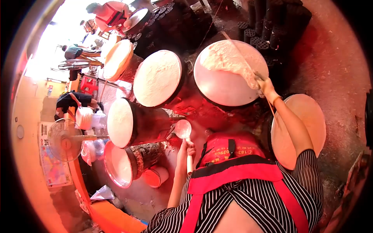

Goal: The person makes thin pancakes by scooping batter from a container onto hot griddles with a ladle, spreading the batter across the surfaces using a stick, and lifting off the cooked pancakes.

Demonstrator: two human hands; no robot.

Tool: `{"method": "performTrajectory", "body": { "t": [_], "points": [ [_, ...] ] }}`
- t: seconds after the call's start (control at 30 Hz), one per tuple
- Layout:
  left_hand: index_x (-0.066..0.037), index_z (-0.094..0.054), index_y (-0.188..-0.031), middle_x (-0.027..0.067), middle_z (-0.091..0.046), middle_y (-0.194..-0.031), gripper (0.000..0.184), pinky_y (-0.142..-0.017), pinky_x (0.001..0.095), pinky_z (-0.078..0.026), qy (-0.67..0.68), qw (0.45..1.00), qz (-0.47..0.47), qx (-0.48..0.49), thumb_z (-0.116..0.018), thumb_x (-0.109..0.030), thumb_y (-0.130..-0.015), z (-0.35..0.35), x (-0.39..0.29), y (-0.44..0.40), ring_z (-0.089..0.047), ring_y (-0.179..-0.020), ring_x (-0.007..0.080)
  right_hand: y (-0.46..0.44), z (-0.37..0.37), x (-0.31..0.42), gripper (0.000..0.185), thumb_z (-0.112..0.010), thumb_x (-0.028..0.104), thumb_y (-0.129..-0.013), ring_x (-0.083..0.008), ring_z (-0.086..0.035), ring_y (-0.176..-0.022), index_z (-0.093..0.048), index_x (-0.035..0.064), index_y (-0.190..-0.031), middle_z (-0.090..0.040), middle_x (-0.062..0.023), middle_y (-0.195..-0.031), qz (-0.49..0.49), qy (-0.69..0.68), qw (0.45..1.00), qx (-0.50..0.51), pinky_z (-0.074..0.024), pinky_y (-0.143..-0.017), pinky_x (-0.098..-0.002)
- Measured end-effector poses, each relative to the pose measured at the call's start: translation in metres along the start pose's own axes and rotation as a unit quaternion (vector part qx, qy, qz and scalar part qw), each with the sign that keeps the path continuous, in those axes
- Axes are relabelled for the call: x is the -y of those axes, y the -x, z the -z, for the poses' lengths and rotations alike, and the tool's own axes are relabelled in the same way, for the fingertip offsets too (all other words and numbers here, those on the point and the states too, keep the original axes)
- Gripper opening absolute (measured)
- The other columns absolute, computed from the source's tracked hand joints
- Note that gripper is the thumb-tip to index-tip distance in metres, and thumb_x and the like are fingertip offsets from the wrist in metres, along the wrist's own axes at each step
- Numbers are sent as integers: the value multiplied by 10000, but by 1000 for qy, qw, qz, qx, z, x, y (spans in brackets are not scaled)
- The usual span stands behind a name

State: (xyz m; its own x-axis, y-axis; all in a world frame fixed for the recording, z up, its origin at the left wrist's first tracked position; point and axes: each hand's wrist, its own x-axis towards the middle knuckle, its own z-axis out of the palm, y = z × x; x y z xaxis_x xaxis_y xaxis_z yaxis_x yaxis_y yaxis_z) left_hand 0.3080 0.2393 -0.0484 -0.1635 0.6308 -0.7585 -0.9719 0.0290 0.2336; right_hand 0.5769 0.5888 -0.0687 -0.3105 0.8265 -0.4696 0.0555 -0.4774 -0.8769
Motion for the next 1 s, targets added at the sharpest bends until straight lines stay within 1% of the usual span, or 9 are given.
{"method": "performTrajectory", "body": {
  "t": [0.23,0.27,0.37,0.47,0.67,0.73,0.83,0.93,1.0],
  "points": [
    [-21,-465,-944,37,-473,-765,157,-393,160,-297,-57,998,10,-26,-506,-173,-944,-8,-1,19,-356,-523,55,28,12,3,385,-535,202,-920,-63,-242,-353,-508,201,-1304,-386,46,-567,-90,43,964,247,-194,-329,-225],
    [-20,-468,-955,33,-473,-766,146,-392,158,-294,-70,997,14,-41,-514,-158,-938,-7,0,22,-354,-522,51,3,32,-16,393,-536,208,-924,-61,-258,-357,-494,169,-1313,-401,45,-572,-99,32,966,236,-206,-331,-225],
    [-9,-489,-950,15,-459,-757,148,-399,150,-288,-91,994,2,-67,-538,-147,-927,-17,7,35,-356,-532,42,-70,14,-44,399,-536,186,-919,-62,-340,-410,-488,135,-1312,-487,13,-622,82,-41,985,148,-291,-355,-229],
    [-2,-505,-931,16,-454,-755,153,-403,149,-286,-119,990,3,-81,-537,-151,-929,-19,8,39,-353,-537,42,-70,-5,-62,382,-525,158,-923,-61,-309,-394,-508,133,-1304,-448,32,-608,13,-12,985,174,-271,-337,-228],
    [5,-513,-957,4,-428,-743,169,-404,152,-279,-174,982,14,-67,-526,-161,-935,-18,-8,18,-341,-537,41,104,35,-52,358,-555,186,-923,-52,-288,-387,-547,164,-1280,-434,46,-595,-85,-14,975,204,-247,-331,-225],
    [5,-513,-958,1,-426,-744,177,-407,154,-281,-187,980,34,-56,-529,-170,-935,-19,-20,7,-342,-540,41,112,22,-75,355,-578,241,-915,-38,-287,-374,-556,203,-1267,-405,68,-566,11,-32,997,62,-239,-333,-211],
    [-6,-530,-947,-5,-428,-750,192,-417,159,-275,-255,965,55,-7,-546,-197,-930,-21,-40,-5,-343,-545,40,108,-28,-79,322,-552,260,-927,-33,-299,-377,-565,205,-1243,-386,74,-580,11,-182,966,-181,-246,-333,-217],
    [-20,-547,-948,-9,-427,-751,245,-413,163,-250,-344,934,84,51,-519,-263,-946,-14,-68,-22,-334,-530,43,107,-70,-105,333,-550,264,-929,-31,-281,-378,-554,188,-1253,-362,76,-549,85,-95,990,-65,-225,-332,-210],
    [-22,-548,-955,-9,-427,-751,276,-409,166,-243,-375,914,122,96,-498,-293,-955,-1,-101,-32,-329,-521,45,190,-95,-107,379,-559,251,-928,-32,-267,-381,-523,169,-1297,-362,85,-540,-46,-90,995,1,-219,-343,-208]
  ]
}}
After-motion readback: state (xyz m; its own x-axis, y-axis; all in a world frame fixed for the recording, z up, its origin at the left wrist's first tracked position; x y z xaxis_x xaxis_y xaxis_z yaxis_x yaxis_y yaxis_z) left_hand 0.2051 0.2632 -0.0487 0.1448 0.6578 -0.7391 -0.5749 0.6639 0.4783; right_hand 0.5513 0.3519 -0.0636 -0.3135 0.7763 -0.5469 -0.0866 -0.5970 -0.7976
